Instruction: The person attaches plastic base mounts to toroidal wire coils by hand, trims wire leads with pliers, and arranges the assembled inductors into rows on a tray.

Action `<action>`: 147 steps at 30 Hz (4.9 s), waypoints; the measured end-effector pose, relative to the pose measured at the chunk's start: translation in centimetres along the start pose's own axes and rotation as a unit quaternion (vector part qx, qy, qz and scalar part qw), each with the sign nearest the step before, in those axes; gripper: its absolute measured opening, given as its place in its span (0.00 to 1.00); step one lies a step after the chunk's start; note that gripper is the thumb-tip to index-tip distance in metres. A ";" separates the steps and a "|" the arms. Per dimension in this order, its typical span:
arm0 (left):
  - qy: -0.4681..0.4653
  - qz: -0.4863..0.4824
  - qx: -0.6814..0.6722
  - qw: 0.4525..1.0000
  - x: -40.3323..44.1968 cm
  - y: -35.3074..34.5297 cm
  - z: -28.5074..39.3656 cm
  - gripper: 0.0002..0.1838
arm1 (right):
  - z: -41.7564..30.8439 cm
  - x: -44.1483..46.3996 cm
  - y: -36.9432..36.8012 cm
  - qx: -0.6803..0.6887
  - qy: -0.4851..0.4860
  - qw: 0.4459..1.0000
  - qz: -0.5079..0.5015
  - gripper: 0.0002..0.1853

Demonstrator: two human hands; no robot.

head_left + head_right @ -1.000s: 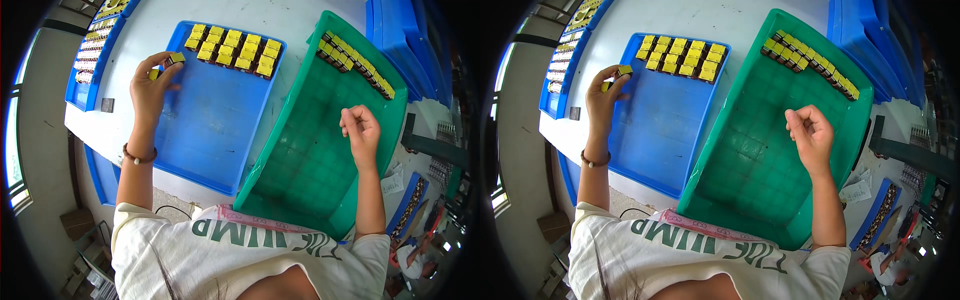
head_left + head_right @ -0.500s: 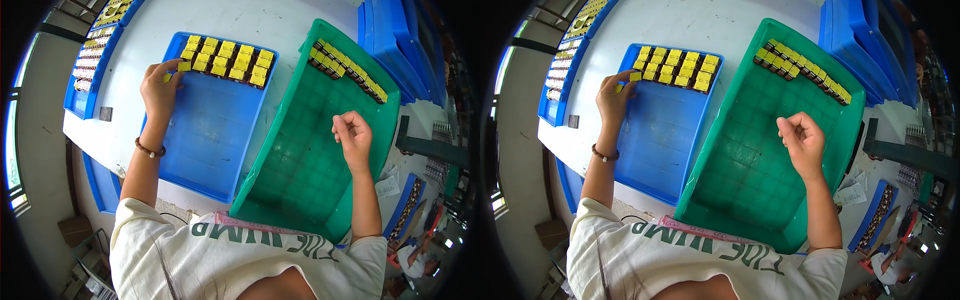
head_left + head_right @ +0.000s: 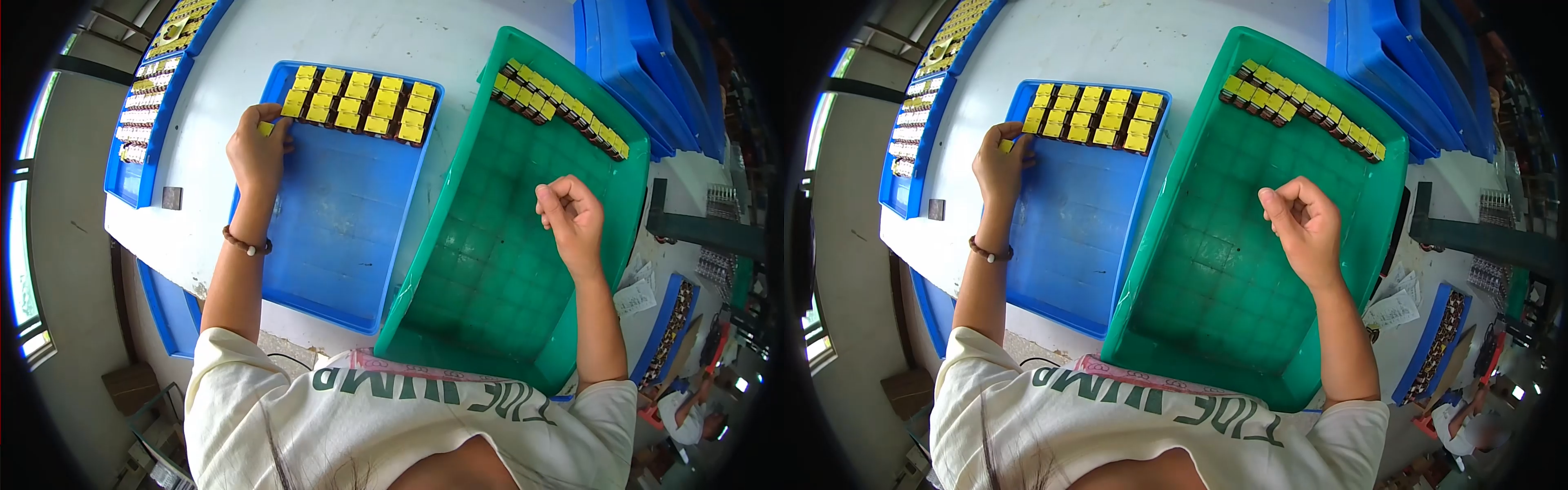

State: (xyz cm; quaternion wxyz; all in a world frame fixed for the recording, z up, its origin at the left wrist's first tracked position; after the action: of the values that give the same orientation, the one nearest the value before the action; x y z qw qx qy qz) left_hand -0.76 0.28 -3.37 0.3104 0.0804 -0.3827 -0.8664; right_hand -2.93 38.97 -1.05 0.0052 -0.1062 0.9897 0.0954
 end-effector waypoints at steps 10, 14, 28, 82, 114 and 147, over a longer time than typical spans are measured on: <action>0.009 -0.026 -0.089 0.996 -3.8 2.4 3.3 0.17 | 0.1 -0.1 0.1 0.011 0.005 1.000 0.004 0.11; 0.117 -0.220 -0.421 0.872 -6.1 -0.8 2.6 0.19 | -0.1 0.0 -0.2 0.013 0.009 1.000 -0.007 0.12; -0.274 -0.222 -0.009 0.936 -8.1 -4.1 8.0 0.20 | 0.1 0.0 0.4 -0.005 0.045 0.999 -0.001 0.12; -0.144 -0.573 -0.292 0.752 -20.8 -9.5 16.1 0.05 | 0.4 9.0 -3.0 -0.605 0.408 0.670 0.136 0.18; -0.143 -0.604 -0.256 0.741 -21.3 -10.1 15.6 0.06 | 1.6 10.6 -3.4 -0.532 0.328 0.771 0.122 0.22; 0.034 -0.493 -0.447 0.745 -17.9 -10.2 14.0 0.13 | 1.8 2.3 -0.4 0.105 -0.134 0.983 -0.063 0.19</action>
State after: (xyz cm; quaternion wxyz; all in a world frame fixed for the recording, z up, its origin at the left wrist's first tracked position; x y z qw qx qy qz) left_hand 3.30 24.85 -2.67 -0.1471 0.1392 0.1527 -0.9673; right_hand -5.09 38.40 -2.98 0.1549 -0.1530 0.9760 0.0039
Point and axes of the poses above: each hand's wrist, its own x-axis towards the middle knuckle, its own y-axis out of the back of the hand, z = x × y, the point moved 7 cm from there along x, towards the middle knuckle, and after that the axes turned 1 degree about x, right-handed, at the moved point
